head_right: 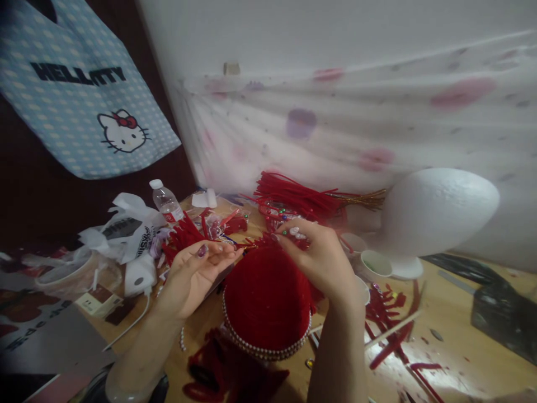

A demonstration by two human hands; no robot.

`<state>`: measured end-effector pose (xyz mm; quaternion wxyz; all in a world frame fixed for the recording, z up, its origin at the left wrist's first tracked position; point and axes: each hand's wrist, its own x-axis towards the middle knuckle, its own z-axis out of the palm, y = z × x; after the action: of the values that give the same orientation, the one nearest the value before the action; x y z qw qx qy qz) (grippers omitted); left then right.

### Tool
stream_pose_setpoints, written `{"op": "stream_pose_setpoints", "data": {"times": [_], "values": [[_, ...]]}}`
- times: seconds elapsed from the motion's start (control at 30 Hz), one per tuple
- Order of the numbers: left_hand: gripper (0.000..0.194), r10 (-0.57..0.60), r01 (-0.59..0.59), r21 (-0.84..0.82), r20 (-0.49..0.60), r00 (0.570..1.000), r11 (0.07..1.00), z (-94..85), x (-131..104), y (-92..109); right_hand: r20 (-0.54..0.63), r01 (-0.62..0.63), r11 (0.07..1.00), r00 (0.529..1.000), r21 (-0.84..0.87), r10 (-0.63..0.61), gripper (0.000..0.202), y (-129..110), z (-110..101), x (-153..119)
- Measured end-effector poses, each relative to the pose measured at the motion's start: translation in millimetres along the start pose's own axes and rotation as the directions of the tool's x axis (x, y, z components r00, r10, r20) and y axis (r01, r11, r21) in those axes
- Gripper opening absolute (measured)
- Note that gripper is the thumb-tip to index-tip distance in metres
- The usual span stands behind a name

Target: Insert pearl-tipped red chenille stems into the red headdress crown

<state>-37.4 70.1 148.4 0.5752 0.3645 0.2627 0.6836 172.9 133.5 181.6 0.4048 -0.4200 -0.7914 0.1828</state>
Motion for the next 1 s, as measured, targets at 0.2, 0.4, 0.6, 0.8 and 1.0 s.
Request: {"op": "stream_pose_setpoints", "data": {"times": [0.2, 0.4, 0.6, 0.8, 1.0], "values": [[0.015, 0.011, -0.01, -0.032, 0.022, 1.0, 0.999, 6.6, -2.4, 2.6, -0.003, -0.007, 1.0, 1.0, -0.012, 0.007, 0.012, -0.7, -0.1, -0.4], [0.021, 0.051, -0.052, 0.046, 0.013, 0.999, 0.998, 9.2, -5.2, 2.7, -0.002, 0.003, 1.0, 1.0, -0.017, -0.003, 0.013, -1.1, -1.1, -1.0], [0.029, 0.06, -0.062, 0.13, 0.023, 0.998, 0.99, 6.5, -6.7, 1.8, 0.008, 0.002, 1.0, 1.0, -0.008, -0.002, 0.011, -1.7, -0.4, 0.6], [0.046, 0.083, -0.081, 0.1, -0.01, 0.997, 0.992, 2.6, -7.5, -0.2, 0.025, -0.011, 1.0, 1.0, 0.008, 0.01, 0.009, -1.8, -0.4, 1.0], [0.037, 0.104, -0.104, 0.069, 0.01, 0.995, 0.992, 5.8, -5.0, -3.2, 0.031, -0.008, 1.0, 0.999, 0.0, 0.008, 0.011, -1.1, 0.2, 0.4]]}}
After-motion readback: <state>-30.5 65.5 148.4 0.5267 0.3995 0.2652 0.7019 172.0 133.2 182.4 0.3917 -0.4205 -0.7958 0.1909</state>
